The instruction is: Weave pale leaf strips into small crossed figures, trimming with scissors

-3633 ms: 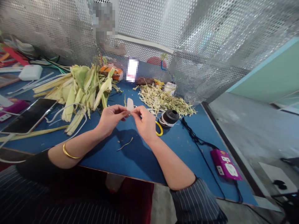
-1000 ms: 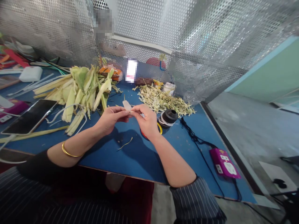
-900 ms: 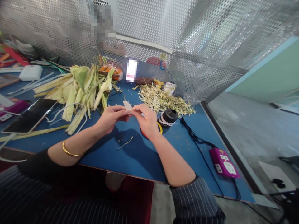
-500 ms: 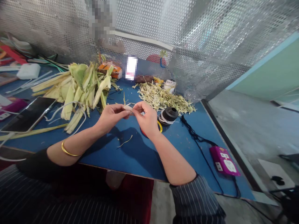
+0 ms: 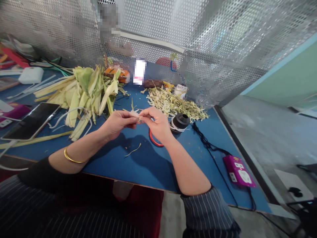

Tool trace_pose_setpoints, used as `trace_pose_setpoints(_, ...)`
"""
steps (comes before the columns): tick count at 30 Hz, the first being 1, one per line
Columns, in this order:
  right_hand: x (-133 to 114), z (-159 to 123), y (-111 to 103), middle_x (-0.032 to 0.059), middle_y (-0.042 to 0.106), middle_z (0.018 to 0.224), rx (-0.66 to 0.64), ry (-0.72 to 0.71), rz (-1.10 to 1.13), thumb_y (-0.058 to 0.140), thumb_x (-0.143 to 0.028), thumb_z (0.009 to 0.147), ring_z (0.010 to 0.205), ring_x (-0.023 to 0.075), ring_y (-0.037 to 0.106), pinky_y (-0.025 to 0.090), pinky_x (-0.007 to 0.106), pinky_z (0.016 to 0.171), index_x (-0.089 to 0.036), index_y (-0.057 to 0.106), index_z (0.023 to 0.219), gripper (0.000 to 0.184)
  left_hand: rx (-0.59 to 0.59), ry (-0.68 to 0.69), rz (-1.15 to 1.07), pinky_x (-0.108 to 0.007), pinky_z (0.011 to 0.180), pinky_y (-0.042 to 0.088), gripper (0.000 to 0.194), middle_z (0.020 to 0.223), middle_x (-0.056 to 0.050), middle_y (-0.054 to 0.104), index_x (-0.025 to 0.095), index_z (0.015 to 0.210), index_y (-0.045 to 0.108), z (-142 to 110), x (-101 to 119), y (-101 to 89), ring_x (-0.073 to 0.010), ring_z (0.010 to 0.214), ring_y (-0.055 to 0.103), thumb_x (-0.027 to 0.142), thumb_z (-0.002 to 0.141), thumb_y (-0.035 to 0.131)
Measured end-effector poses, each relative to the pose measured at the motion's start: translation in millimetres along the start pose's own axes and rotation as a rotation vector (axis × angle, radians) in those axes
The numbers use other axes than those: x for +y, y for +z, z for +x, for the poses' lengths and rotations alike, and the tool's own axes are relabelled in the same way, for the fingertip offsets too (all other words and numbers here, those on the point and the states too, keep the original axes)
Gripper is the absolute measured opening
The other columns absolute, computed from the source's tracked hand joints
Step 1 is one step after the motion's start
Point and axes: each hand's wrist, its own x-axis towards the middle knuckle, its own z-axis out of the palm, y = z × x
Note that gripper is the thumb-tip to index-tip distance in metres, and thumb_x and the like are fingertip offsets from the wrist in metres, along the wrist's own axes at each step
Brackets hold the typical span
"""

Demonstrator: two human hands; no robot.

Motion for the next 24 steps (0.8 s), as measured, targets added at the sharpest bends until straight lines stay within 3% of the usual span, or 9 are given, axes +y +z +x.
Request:
trace_pose_setpoints(7,-1.9,0.3,-1.9,-0.0001,0.062,0.076,0.007,-0.067,-0.109,0.062,-0.018,0.082,0.074,0.0142,0.058,0.045,0.031,0.072,-0.02,0.062,0.075,0.007,0.006,-0.028,-0.028,-0.028,0.065,0.053,0.022,0.07,-0.005,0.07,0.013,0.076,0.072,0.0,1.2,0.3,-0.0105,0.058,0.06,0.034,0.071,0.073)
trace_pose_setpoints(12,-0.7,-1.0,1.5,-0.0001,0.063,0.072,0.034,0.034,-0.086,0.061,-0.023,0.082,0.069,0.0142,0.058,0.046,0.03,0.068,-0.02,0.061,0.077,0.006,-0.008,0.088,0.101,-0.026,0.065,0.052,0.024,0.069,-0.005,0.07,0.012,0.076,0.073,-1.7,2.5,1.2,-0.0107,0.06,0.06,0.036,0.076,0.068)
trace_pose_setpoints(19,2.3,-2.1,4.0,-0.0018,0.061,0.066,0.073,0.069,-0.111,0.063,-0.021,0.079,0.062,0.0127,0.056,0.044,0.028,0.062,-0.02,0.058,0.073,0.008,-0.045,0.101,0.17,-0.027,0.067,0.052,0.024,0.079,-0.009,0.073,0.012,0.085,0.075,-4.2,2.3,0.8,-0.0121,0.064,0.062,0.033,0.075,0.068)
trace_pose_setpoints(23,3.7,-0.9,1.2,-0.0013,0.063,0.072,0.048,0.066,-0.044,0.061,-0.021,0.081,0.066,0.0128,0.058,0.046,0.029,0.065,-0.02,0.062,0.083,0.002,-0.055,0.057,0.147,-0.027,0.067,0.052,0.023,0.08,-0.008,0.073,0.013,0.089,0.074,-3.0,2.1,1.4,-0.0103,0.062,0.06,0.031,0.075,0.068)
trace_pose_setpoints(24,4.1,-0.2,0.0,-0.0009,0.063,0.076,0.051,0.057,-0.033,0.061,-0.02,0.081,0.069,0.0129,0.059,0.047,0.03,0.067,-0.021,0.062,0.088,0.007,-0.053,0.042,0.126,-0.027,0.068,0.052,0.024,0.081,-0.008,0.073,0.013,0.09,0.074,-2.6,2.1,1.4,-0.0101,0.062,0.06,0.031,0.076,0.067)
